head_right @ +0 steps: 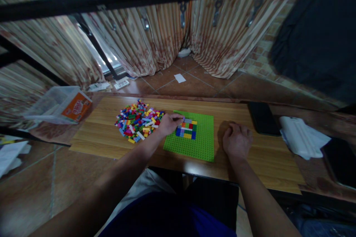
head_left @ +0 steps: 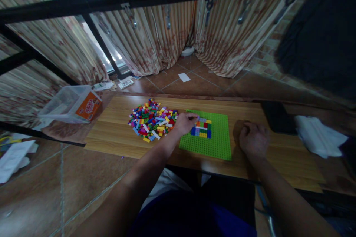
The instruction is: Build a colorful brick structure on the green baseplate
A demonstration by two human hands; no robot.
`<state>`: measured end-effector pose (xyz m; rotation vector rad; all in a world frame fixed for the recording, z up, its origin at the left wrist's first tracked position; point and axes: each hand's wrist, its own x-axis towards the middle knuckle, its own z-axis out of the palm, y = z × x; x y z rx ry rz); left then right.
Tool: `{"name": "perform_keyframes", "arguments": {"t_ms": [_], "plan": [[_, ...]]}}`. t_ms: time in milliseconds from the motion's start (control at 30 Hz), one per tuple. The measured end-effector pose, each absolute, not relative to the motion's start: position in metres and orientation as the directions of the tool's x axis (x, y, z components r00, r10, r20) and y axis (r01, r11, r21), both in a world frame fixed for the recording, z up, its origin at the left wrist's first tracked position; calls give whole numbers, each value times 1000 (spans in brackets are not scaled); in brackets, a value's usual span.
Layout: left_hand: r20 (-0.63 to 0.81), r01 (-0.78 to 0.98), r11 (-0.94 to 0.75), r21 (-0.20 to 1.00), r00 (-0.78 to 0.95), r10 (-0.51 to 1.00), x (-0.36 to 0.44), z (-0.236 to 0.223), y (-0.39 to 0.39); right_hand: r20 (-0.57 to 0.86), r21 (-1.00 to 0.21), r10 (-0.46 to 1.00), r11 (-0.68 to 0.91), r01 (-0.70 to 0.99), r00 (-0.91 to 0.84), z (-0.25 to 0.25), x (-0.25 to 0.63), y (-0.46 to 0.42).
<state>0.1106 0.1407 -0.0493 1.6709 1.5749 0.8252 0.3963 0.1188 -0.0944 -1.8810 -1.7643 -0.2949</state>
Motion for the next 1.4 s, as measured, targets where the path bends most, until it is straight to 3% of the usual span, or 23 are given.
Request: {"name": "perform_keyframes", "arguments": {"t_ms": [967,1233,1400], "plan": [[53,603,-110,790,112,992,112,-48,137,488,-224,864,-10,974,121,-94,397,119],[60,681,-146,718,148,987,112,-37,136,513,-227,850,1,974,118,-95,396,120],[135,775,-294,560,265,955,114,-27,140,488,-233,863,-16,972,130,-96,397,120]]}}
